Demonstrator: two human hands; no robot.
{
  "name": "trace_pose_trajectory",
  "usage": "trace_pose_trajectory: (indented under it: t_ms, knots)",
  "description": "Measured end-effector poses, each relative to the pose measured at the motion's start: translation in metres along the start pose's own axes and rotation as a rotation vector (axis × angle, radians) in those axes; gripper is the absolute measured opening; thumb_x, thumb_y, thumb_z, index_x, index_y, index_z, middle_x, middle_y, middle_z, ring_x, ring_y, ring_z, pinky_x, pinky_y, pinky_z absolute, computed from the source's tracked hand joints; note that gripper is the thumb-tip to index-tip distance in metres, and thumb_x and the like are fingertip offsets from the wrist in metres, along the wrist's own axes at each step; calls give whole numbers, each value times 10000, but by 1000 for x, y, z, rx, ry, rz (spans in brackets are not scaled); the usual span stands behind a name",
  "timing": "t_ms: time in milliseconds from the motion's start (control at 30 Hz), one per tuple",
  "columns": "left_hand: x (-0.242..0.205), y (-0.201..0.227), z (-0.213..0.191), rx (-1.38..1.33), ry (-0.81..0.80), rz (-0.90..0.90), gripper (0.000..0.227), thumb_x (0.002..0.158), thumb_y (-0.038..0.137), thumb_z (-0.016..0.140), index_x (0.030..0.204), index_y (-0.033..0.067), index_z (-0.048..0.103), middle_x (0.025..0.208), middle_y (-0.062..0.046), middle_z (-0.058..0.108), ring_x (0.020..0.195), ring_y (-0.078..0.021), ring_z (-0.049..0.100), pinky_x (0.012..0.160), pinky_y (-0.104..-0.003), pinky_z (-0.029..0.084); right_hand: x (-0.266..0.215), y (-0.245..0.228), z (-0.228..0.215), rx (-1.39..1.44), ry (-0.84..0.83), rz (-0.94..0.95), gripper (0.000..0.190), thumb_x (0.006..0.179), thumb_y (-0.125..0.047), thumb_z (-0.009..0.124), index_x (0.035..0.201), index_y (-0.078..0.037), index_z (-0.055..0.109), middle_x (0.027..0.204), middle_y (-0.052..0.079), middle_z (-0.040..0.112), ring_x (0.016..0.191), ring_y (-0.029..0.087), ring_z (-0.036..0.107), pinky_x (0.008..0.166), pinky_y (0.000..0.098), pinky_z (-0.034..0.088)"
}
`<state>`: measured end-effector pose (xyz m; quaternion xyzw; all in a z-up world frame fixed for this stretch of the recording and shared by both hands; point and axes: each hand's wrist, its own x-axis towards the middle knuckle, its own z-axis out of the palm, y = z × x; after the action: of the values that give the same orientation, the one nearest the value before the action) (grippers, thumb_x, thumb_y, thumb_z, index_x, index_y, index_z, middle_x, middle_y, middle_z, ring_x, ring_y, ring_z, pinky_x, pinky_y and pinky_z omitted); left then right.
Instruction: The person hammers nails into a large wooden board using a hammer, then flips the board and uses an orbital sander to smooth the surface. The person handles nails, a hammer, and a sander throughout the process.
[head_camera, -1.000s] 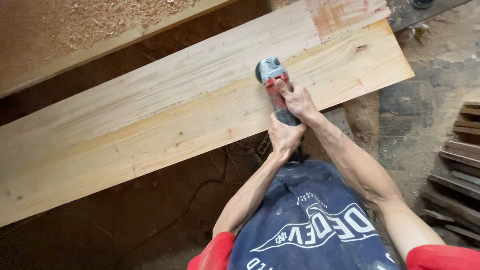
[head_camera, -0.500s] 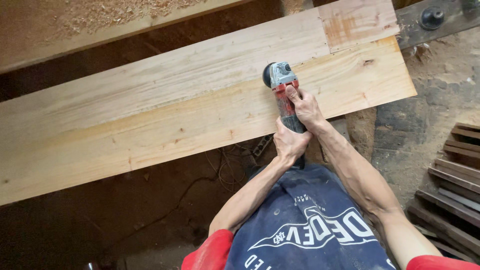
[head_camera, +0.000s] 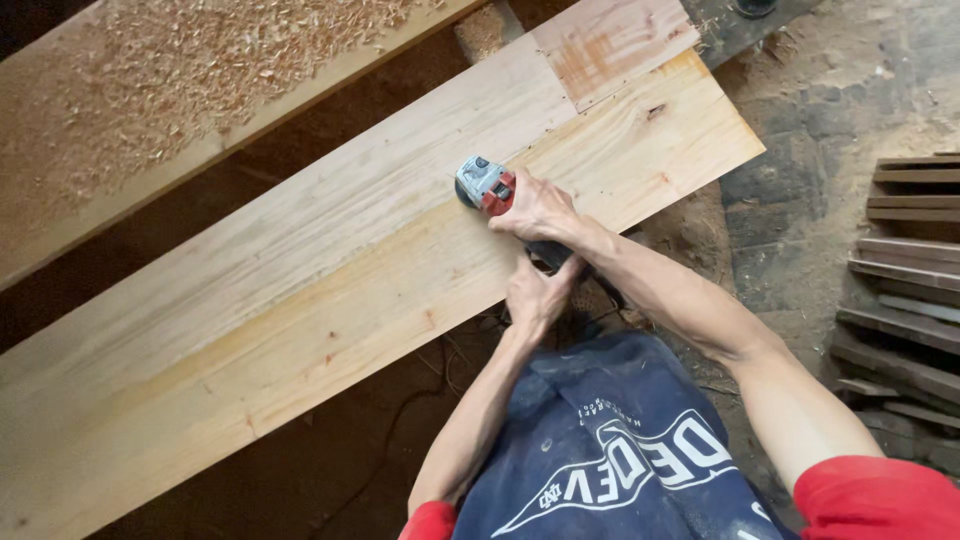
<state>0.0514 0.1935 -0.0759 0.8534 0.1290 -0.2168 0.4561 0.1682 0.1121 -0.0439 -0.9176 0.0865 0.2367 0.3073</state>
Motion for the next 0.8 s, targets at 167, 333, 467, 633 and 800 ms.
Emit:
trace_pose_trajectory:
  t_ms: [167,333,467,633,800]
  knots:
    - [62,-51,-34,121,334,231,476,1021,474,564,1296,103,680,1232,-216,707,1078,-382,724,944,-464,571,25,24,-27,28,71,102,963,603,-452,839,1342,40,465,1169,260,660,1103,400,656,951,449,526]
    - [139,-65,-45,470,486,340,713,1007,469,565,1585,84,401,1677,-211,256,1561,-410,185,1257,-566,168,54,79,-75,37,183,187,851,617,-418,836,1279,30,543,1144,243,678,1093,365,668,950,435,534]
    - [153,-62,-44,555,425,301,702,1022,520,530,1607,164,375,1706,-207,140,1581,-413,83,1249,-592,94,75,110,-110,76,217,208,696,639,-397,838,1159,27,652,1060,208,720,984,317,704,884,410,562]
    - [148,-56,-48,564,414,270,701,1010,525,530,1608,188,387,1717,-192,147,1593,-398,88,1265,-587,99,79,140,-144,140,330,318,578,670,-341,850,1094,14,681,981,145,733,843,226,709,743,361,580]
    - [151,-50,-47,598,423,250,702,1003,507,533,1603,171,393,1714,-201,132,1594,-410,79,1270,-592,84,41,177,-170,306,455,406,490,721,-234,872,1116,0,701,1011,101,743,836,165,711,741,323,586]
